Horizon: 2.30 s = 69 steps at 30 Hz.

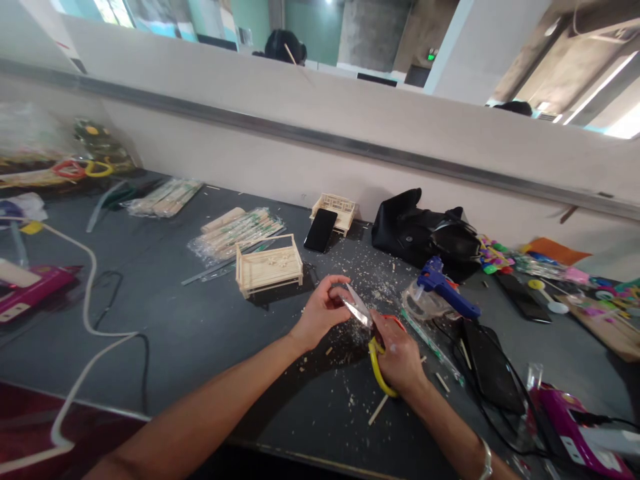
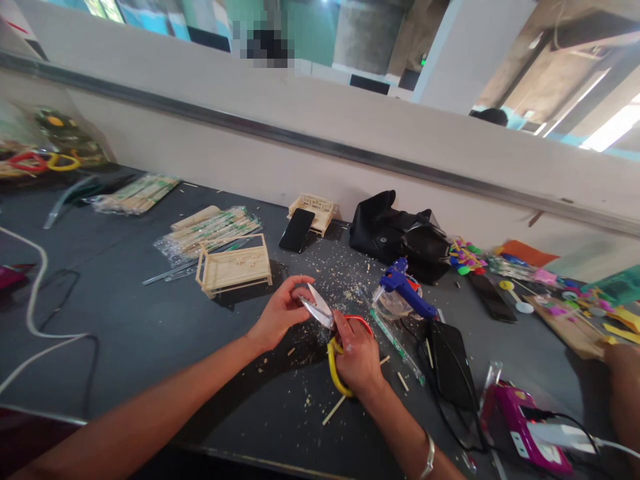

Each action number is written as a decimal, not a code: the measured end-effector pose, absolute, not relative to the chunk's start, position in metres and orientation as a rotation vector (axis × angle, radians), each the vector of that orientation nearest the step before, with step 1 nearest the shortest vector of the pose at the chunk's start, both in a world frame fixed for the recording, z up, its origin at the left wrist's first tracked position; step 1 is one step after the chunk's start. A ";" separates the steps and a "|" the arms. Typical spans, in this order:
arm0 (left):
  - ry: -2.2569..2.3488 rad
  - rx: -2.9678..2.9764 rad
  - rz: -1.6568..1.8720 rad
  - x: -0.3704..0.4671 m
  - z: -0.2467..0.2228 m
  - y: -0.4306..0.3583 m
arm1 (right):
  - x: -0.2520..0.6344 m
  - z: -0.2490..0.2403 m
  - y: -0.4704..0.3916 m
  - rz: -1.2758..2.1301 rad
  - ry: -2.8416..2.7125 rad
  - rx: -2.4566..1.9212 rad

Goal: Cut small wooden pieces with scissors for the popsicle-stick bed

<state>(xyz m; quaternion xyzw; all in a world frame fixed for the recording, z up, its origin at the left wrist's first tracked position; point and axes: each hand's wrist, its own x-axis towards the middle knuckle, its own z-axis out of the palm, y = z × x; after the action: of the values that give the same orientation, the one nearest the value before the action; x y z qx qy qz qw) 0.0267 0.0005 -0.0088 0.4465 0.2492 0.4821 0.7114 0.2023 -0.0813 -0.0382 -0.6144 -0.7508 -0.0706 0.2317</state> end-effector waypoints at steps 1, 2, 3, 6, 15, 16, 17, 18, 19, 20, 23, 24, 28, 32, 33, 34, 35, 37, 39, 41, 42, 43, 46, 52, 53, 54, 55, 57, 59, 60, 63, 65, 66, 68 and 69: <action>0.554 0.987 1.071 0.027 -0.009 0.001 | 0.202 -0.037 -0.081 -0.228 -2.065 -1.692; 0.554 0.986 1.073 0.027 -0.009 0.000 | 0.201 -0.035 -0.081 -0.256 -2.065 -1.687; 0.552 0.989 1.074 0.027 -0.009 0.000 | 0.201 -0.034 -0.081 -0.272 -2.066 -1.679; 0.547 1.019 1.075 0.027 -0.008 -0.002 | 0.200 -0.032 -0.082 -0.249 -2.068 -1.666; 0.561 1.009 1.092 0.029 -0.011 -0.004 | 0.200 -0.035 -0.082 -0.119 -2.062 -1.653; 0.558 1.000 1.089 0.029 -0.012 -0.004 | 0.199 -0.035 -0.082 -0.107 -2.057 -1.646; 0.554 0.991 1.087 0.029 -0.012 -0.004 | 0.199 -0.035 -0.082 -0.100 -2.051 -1.645; 0.552 0.981 1.087 0.029 -0.013 -0.003 | 0.199 -0.035 -0.082 -0.097 -2.045 -1.650; 0.551 0.971 1.085 0.029 -0.013 -0.003 | 0.198 -0.035 -0.082 -0.098 -2.041 -1.657; 0.553 0.961 1.085 0.029 -0.013 -0.003 | 0.197 -0.035 -0.083 -0.102 -2.037 -1.667; 0.561 0.933 1.081 0.030 -0.014 -0.003 | 0.196 -0.035 -0.083 -0.113 -2.030 -1.690; 0.559 0.923 1.078 0.030 -0.015 -0.003 | 0.196 -0.035 -0.083 -0.113 -2.027 -1.695; 0.534 0.892 1.075 0.032 -0.017 -0.002 | 0.197 -0.036 -0.084 -0.109 -2.012 -1.716; 0.532 0.870 1.067 0.033 -0.020 -0.001 | 0.198 -0.037 -0.084 -0.096 -2.017 -1.712; 0.532 0.865 1.065 0.033 -0.021 -0.001 | 0.198 -0.037 -0.084 -0.094 -2.019 -1.707; 0.532 0.862 1.064 0.033 -0.021 -0.001 | 0.198 -0.038 -0.084 -0.094 -2.020 -1.705; 0.530 0.860 1.064 0.034 -0.021 -0.001 | 0.198 -0.038 -0.084 -0.097 -2.019 -1.705; 0.527 0.863 1.063 0.033 -0.020 -0.001 | 0.198 -0.037 -0.083 -0.118 -2.020 -1.705; 0.529 0.875 1.063 0.033 -0.019 -0.001 | 0.198 -0.037 -0.083 -0.160 -2.028 -1.709; 0.540 0.897 1.066 0.032 -0.017 -0.001 | 0.199 -0.036 -0.083 -0.206 -2.035 -1.721; 0.548 0.911 1.068 0.032 -0.016 -0.002 | 0.199 -0.036 -0.083 -0.222 -2.039 -1.727; 0.556 0.925 1.070 0.032 -0.016 -0.002 | 0.199 -0.036 -0.082 -0.231 -2.042 -1.734; 0.565 0.946 1.090 0.032 -0.015 -0.003 | 0.199 -0.035 -0.082 -0.214 -2.054 -1.734; 0.591 0.931 1.104 0.033 -0.013 -0.007 | 0.198 -0.036 -0.083 -0.138 -2.024 -1.697; 0.603 0.931 1.103 0.033 -0.013 -0.007 | 0.198 -0.037 -0.083 -0.129 -2.011 -1.677; 0.610 0.926 1.099 0.033 -0.012 -0.007 | 0.199 -0.038 -0.084 -0.120 -1.997 -1.657; 0.606 0.916 1.093 0.033 -0.012 -0.007 | 0.199 -0.039 -0.084 -0.113 -1.986 -1.639; 0.559 0.877 1.073 0.033 -0.012 -0.006 | 0.201 -0.040 -0.083 -0.108 -1.965 -1.614; 0.485 0.828 1.039 0.032 -0.012 -0.004 | 0.203 -0.039 -0.082 -0.126 -1.926 -1.598; 0.452 0.805 1.017 0.032 -0.012 -0.003 | 0.205 -0.038 -0.081 -0.139 -1.900 -1.583; 0.395 0.737 0.963 0.029 -0.011 0.000 | 0.209 -0.035 -0.078 -0.173 -1.850 -1.513; 0.374 0.691 0.941 0.027 -0.010 0.002 | 0.211 -0.033 -0.077 -0.193 -1.876 -1.464; 0.365 0.672 0.930 0.026 -0.009 0.003 | 0.211 -0.032 -0.077 -0.202 -1.902 -1.450; 0.346 0.649 0.892 0.024 -0.009 0.004 | 0.210 -0.032 -0.077 -0.211 -1.965 -1.462; 0.333 0.644 0.867 0.023 -0.010 0.004 | 0.209 -0.032 -0.078 -0.216 -1.997 -1.479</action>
<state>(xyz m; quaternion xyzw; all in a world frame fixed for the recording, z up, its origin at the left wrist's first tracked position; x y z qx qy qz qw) 0.0232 0.0044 -0.0100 0.3051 0.1577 0.4106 0.8447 0.2088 -0.0775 -0.0317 -0.5623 -0.7589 -0.0821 0.3181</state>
